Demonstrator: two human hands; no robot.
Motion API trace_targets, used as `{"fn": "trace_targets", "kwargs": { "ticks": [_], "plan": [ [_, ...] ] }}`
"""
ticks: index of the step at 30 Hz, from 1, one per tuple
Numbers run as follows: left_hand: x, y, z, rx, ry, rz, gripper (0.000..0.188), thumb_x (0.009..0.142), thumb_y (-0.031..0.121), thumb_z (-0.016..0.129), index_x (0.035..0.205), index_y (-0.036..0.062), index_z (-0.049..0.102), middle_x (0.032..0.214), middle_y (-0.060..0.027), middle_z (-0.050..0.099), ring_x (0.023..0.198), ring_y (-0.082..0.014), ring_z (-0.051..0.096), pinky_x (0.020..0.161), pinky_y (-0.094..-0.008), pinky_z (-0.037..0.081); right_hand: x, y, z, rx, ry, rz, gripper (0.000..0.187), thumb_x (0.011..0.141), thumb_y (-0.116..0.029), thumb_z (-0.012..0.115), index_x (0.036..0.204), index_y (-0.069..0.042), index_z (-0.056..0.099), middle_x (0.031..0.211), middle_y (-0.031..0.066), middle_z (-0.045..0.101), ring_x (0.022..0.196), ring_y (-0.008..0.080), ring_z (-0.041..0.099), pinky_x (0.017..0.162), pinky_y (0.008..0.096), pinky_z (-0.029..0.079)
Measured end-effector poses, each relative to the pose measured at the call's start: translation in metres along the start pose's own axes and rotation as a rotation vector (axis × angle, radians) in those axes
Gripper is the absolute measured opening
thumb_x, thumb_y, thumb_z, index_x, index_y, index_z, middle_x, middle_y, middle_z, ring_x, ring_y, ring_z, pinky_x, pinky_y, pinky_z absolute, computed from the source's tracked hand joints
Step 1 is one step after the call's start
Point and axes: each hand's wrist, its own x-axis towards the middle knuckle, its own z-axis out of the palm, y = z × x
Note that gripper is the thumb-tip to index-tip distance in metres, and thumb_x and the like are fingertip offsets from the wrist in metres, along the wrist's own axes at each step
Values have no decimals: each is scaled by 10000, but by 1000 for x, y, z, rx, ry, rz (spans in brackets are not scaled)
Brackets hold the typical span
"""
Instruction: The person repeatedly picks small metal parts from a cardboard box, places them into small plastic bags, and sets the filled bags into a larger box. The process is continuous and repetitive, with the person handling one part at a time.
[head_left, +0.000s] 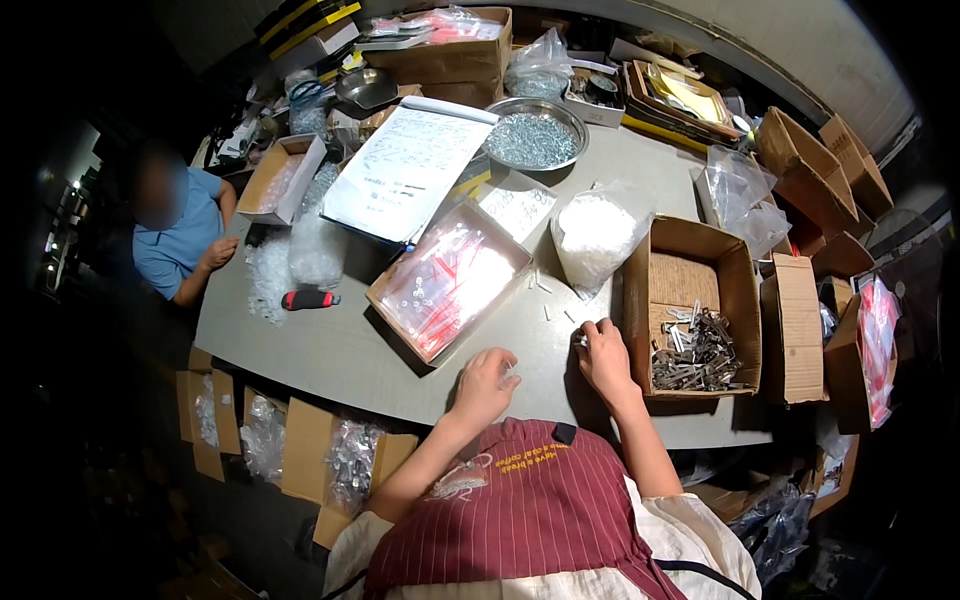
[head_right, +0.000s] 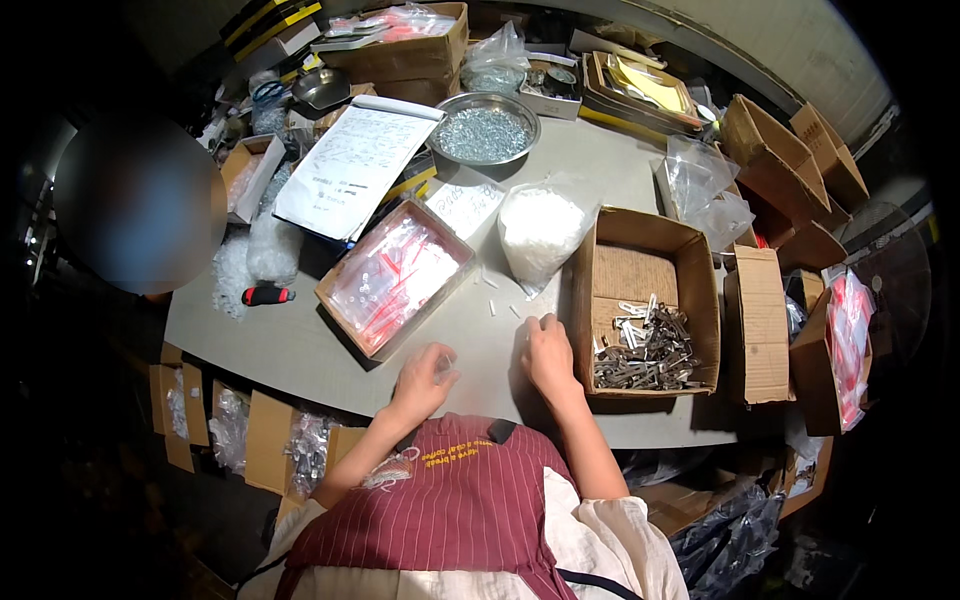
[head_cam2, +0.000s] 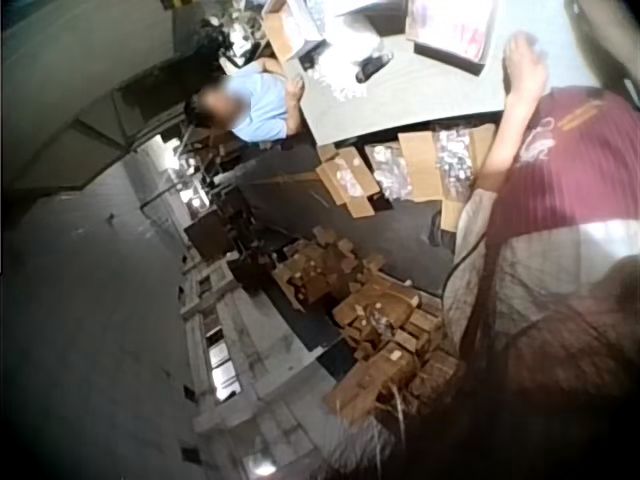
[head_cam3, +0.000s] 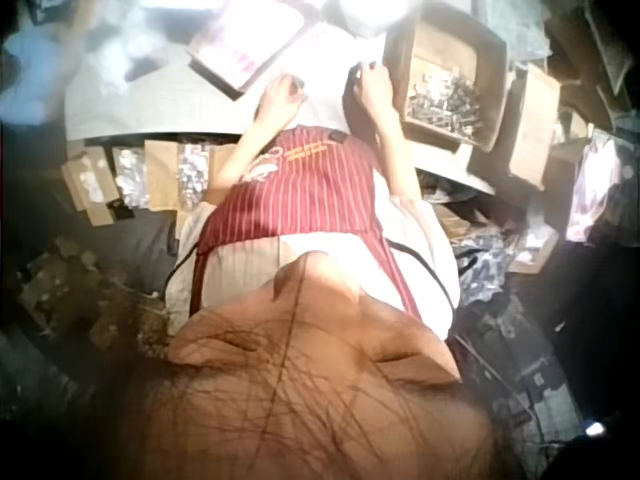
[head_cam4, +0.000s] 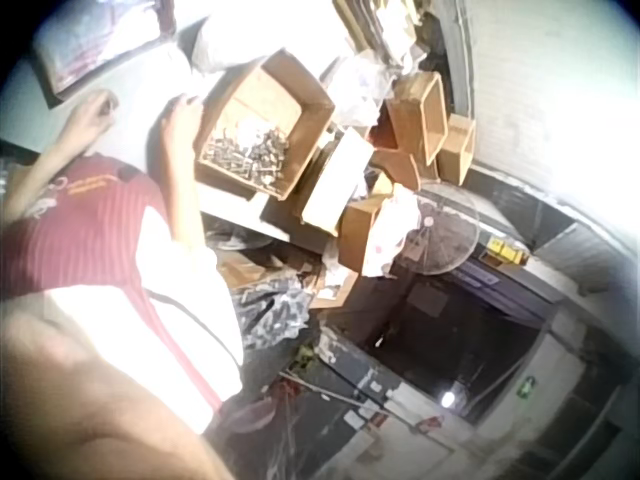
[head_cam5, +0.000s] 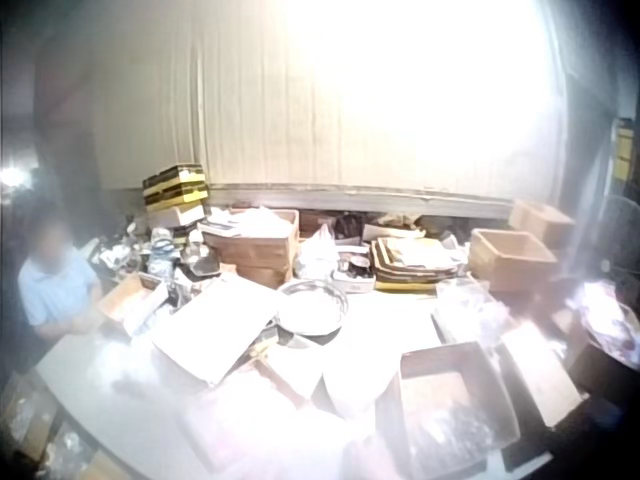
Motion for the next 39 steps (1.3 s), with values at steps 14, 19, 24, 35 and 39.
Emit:
{"fn": "trace_targets", "kwargs": {
  "ticks": [14,19,24,35,39],
  "plan": [
    [10,15,3,-194,-122,9,296,778,105,782,1002,24,606,903,-142,680,845,-310,677,759,-401,528,-4,-26,-18,38,-103,-336,202,781,-180,702,875,-30,604,799,120,637,729,327,662,625,426,526],
    [9,21,2,-258,-104,57,269,789,84,741,1004,27,591,922,-157,667,900,-362,654,785,-413,513,-2,-66,-65,461,88,-612,199,790,-111,735,964,-56,656,928,77,665,860,281,631,782,375,501],
    [7,30,1,-272,-81,103,284,787,67,705,1048,46,594,971,-164,663,956,-378,636,824,-438,499,-7,-68,-80,534,40,-567,296,774,-96,701,1069,-82,694,1038,81,668,1121,301,579,1064,472,367],
    [9,27,18,-69,-61,254,282,751,44,721,1013,57,618,872,-96,663,858,-316,633,831,-420,483,-33,-57,-96,306,-237,-612,563,712,-249,696,1268,-192,639,1401,154,455,1465,402,256,1169,694,51],
    [3,29,28,-192,-106,94,294,777,70,749,1038,49,613,869,-89,662,848,-264,645,797,-382,506,-2,4,-121,323,151,-343,389,745,-54,635,1134,-53,657,1204,141,609,1195,322,550,1053,446,412]
  ]
}}
